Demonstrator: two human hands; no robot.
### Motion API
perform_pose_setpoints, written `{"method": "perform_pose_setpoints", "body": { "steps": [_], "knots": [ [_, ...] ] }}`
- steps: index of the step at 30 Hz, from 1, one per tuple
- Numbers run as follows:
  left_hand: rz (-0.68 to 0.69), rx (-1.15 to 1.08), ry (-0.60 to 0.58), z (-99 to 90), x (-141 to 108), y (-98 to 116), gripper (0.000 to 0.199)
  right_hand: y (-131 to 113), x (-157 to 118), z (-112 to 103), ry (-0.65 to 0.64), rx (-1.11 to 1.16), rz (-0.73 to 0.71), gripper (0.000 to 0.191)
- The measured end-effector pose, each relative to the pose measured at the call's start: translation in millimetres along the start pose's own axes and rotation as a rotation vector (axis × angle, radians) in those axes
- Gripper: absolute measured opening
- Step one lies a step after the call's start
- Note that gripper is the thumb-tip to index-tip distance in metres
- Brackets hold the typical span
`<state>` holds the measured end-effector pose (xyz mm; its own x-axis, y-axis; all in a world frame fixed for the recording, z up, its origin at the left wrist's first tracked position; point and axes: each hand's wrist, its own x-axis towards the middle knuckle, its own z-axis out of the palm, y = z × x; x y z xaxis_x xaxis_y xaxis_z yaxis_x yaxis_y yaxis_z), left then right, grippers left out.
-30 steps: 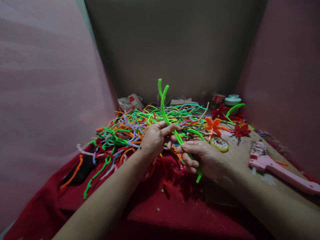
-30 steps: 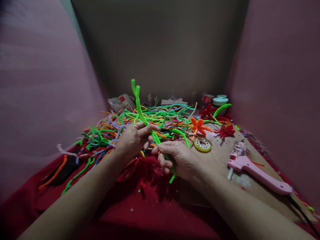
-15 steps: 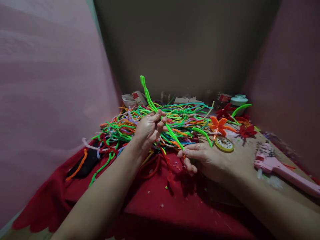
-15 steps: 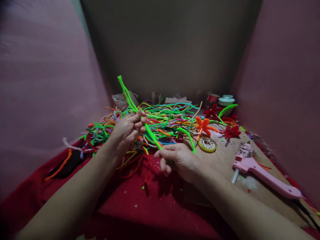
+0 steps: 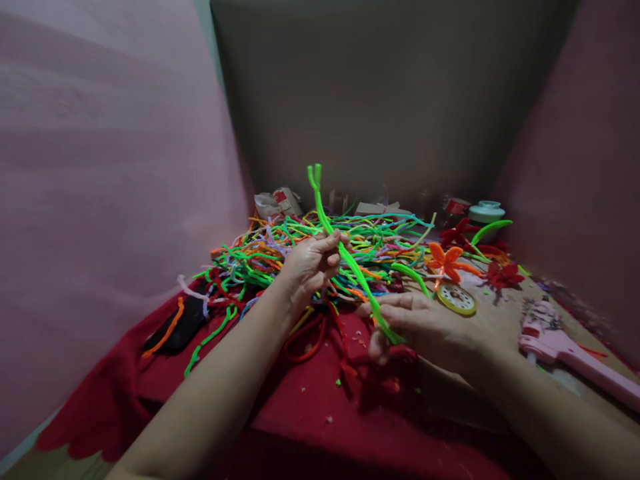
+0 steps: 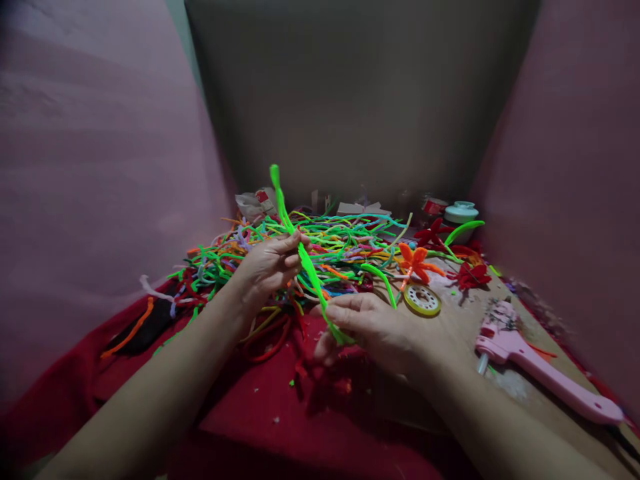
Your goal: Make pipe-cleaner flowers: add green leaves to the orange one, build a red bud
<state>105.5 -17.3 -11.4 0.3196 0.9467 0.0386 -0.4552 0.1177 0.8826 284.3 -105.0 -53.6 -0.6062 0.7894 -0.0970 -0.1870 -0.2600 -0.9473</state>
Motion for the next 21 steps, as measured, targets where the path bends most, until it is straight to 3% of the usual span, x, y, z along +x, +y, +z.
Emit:
{"method": "perform_pose_setpoints", "body": {
  "steps": [2,6,11,16,21],
  "knots": [
    [-0.06,-0.006,-0.02,6.0,-3.8,-5.6,0.013,-1.5,0.9,-2.7,-0.032,0.102,-0.034,0.028],
    [-0.123,0.023,-0.06,22.0,-15.8,-18.9,0.013,-3.5,5.4,-3.4,0.057,0.252,-0.092,0.027],
    [-0.151,0.043,-0.096,28.4,-21.3,-26.0,0.014,-3.0,7.4,-6.0,0.078,0.221,-0.113,0.02],
    [-0.056,0.089,-0.054,22.9,-17.0,-22.3,0.016,0.8,6.4,-7.3,0.054,0.165,-0.027,0.023],
    [0.111,0.335,0.022,22.3,-18.9,-22.4,0.022,1.0,6.1,-1.8,0.183,-0.044,0.03,0.019]
  ]
}}
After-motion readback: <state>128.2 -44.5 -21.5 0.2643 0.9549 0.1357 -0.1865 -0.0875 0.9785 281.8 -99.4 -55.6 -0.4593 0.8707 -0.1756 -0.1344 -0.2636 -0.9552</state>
